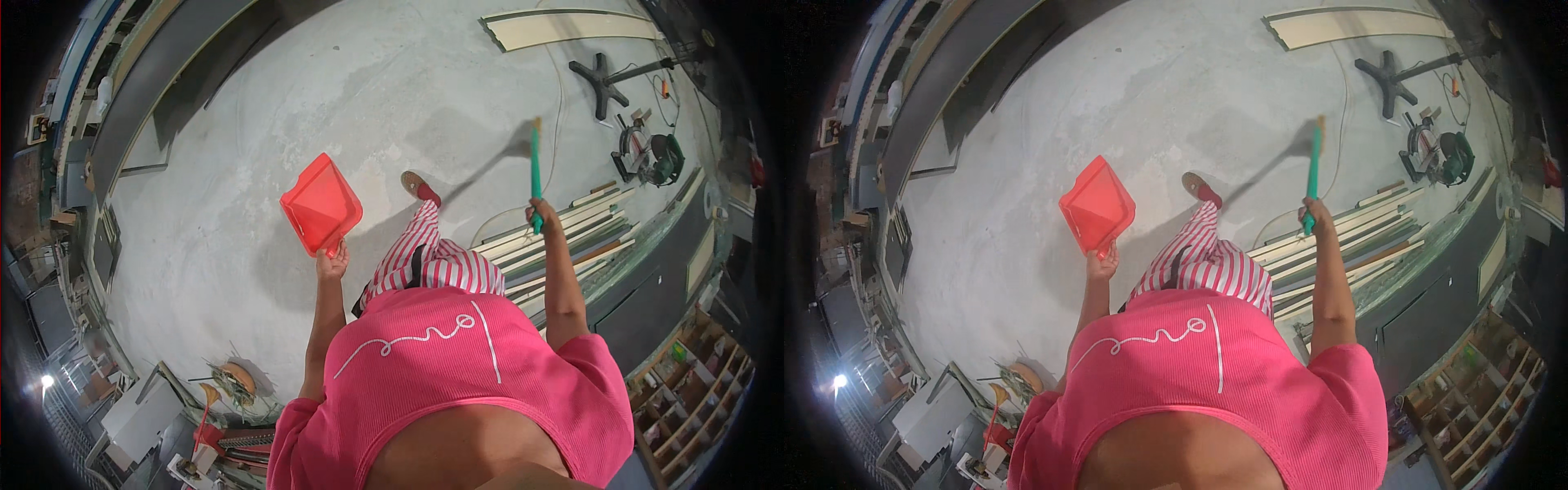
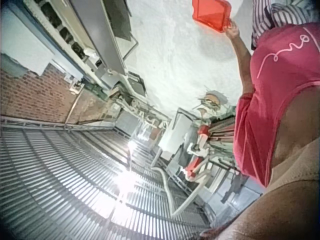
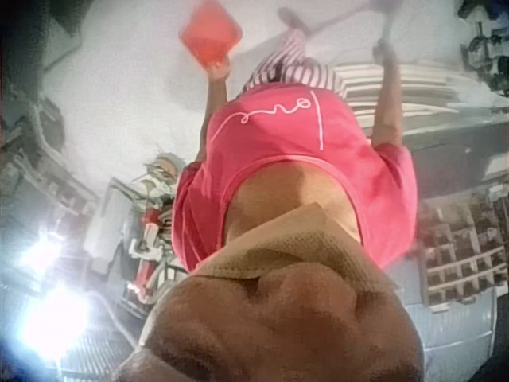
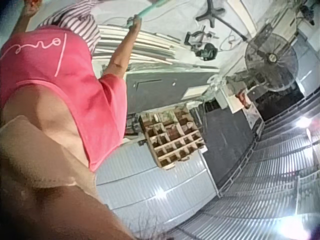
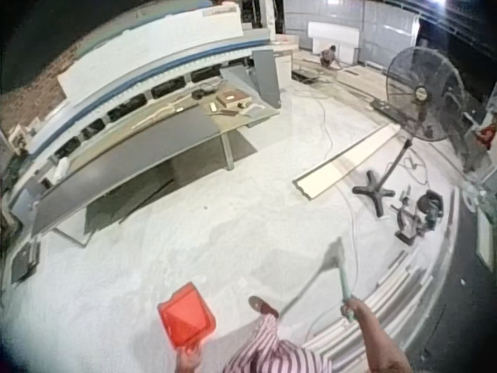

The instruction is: The person sweeps the workshop floor using a broom and a dustpan, collects debris into the dustpan, and empties it into a basket.

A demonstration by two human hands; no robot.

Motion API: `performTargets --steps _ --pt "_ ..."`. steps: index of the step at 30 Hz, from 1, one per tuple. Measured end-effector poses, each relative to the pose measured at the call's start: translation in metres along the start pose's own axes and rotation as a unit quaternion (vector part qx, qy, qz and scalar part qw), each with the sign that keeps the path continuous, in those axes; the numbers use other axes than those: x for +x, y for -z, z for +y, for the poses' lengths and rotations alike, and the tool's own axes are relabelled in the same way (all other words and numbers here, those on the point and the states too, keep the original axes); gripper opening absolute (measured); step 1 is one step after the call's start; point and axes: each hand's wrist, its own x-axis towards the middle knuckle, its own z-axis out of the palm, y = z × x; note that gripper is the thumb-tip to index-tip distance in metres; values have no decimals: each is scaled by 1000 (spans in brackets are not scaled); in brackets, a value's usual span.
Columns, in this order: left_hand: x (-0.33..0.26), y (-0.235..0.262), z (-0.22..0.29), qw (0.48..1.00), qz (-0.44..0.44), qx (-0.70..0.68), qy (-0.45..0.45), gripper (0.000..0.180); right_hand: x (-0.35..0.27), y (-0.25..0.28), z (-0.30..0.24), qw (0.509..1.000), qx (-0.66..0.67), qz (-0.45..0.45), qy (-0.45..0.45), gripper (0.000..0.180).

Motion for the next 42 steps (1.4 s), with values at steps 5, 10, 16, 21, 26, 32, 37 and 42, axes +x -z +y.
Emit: performTargets --steps 5,10,16,21,26,32,37,42 --pt "9 -52 10 997 49 60 6 37 75 0 -45 982 160 37 -98 14" --pt "15 -75 23 990 37 134 4 37 88 -74 -26 984 -173 -21 -46 30" --pt "31 -85 34 994 -14 104 22 34 63 -162 -10 956 -267 -125 -12 51" --pt "34 -109 24 995 66 77 0 33 42 -185 -46 939 -174 -260 -144 53" --pt "48 -120 22 997 46 65 15 33 25 -183 -84 915 -140 -301 -229 47" --pt "67 -148 19 995 24 90 37 33 -3 -127 -109 959 -102 -216 -152 47" --pt "86 -150 27 989 -53 127 50 36 17 -72 -119 989 -136 -47 -31 46" --pt "63 -201 10 984 14 165 62 38 88 10 -141 997 -48 50 39 25"
